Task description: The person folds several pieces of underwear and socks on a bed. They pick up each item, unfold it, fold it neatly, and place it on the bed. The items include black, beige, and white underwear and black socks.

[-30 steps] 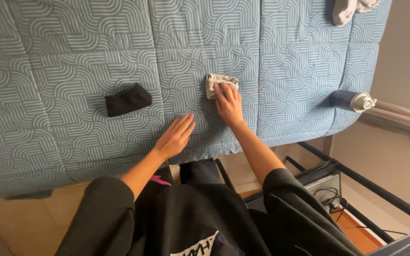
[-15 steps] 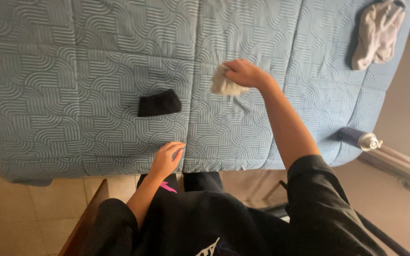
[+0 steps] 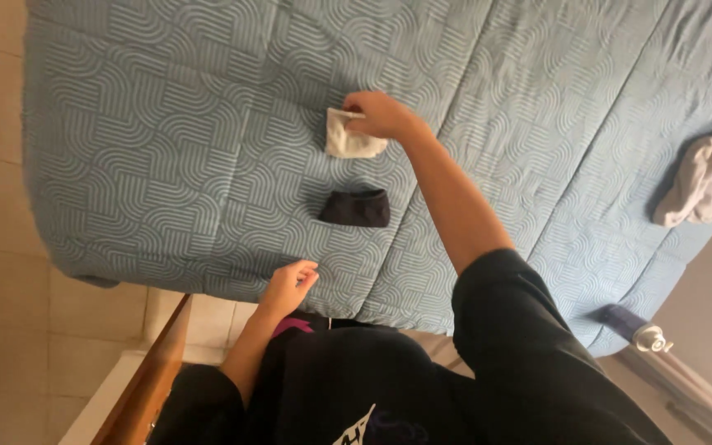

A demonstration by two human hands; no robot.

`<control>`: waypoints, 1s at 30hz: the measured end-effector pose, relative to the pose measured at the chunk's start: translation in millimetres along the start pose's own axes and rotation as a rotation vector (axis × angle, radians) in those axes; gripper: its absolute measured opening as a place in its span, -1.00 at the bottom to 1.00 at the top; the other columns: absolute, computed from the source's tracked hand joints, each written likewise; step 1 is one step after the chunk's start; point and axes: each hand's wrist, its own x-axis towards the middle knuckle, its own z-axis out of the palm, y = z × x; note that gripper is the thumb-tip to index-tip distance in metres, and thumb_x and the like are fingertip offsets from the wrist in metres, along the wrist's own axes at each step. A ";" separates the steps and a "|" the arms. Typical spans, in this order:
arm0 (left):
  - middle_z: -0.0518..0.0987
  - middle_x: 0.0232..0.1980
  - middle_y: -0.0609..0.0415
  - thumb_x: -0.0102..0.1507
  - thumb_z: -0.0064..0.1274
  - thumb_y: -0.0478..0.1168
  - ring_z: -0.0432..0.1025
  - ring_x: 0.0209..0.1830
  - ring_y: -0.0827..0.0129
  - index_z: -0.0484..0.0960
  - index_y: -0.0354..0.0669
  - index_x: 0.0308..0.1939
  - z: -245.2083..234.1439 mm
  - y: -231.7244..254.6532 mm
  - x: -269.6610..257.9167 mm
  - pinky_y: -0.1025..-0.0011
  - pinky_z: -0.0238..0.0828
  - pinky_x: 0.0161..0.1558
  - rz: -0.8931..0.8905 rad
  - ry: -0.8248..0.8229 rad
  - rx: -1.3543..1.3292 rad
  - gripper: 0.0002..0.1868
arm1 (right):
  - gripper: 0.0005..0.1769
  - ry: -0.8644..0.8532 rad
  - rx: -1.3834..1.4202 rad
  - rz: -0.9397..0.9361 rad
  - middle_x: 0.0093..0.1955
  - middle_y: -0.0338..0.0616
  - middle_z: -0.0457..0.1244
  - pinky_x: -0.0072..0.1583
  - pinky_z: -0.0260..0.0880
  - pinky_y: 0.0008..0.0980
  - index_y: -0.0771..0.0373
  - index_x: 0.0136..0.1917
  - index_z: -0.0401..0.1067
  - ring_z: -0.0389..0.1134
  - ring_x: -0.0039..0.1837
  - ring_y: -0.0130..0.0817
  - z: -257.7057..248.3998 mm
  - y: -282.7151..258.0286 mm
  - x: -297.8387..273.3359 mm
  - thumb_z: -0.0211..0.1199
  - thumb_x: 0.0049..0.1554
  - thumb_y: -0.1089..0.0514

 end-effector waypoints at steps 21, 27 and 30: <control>0.46 -0.28 0.19 0.16 0.25 0.28 0.47 -0.32 0.34 0.32 -0.04 -0.11 -357.3 81.0 369.7 0.24 0.36 -0.27 0.026 1.039 -0.328 -0.39 | -0.32 0.458 -0.427 -0.081 0.72 -0.23 -0.12 0.50 -0.18 0.31 0.06 0.66 -0.01 -0.16 0.71 -0.08 76.8 -18.9 -41.6 0.02 0.33 0.02; 0.40 -0.43 0.21 0.33 0.20 -0.20 0.24 -0.40 0.53 0.55 -0.18 -0.37 -368.6 217.7 325.2 0.39 0.21 -0.35 0.709 0.928 -0.409 -0.78 | -0.51 0.978 -0.306 -0.034 0.49 -0.20 0.21 0.42 -0.07 0.19 -0.05 0.24 0.50 0.10 0.60 -0.01 19.7 -63.8 -68.8 0.37 0.00 0.10; 0.45 -0.59 0.07 0.54 -0.02 -0.15 0.39 -0.63 0.44 0.62 -0.33 -0.12 -353.0 355.4 161.5 0.50 0.36 -0.43 0.651 0.272 -0.258 -0.71 | -0.54 0.979 0.026 -0.182 0.50 -0.17 0.19 0.44 -0.01 0.07 0.06 0.34 0.40 0.14 0.59 -0.02 -35.4 -108.0 -94.1 0.31 0.16 0.14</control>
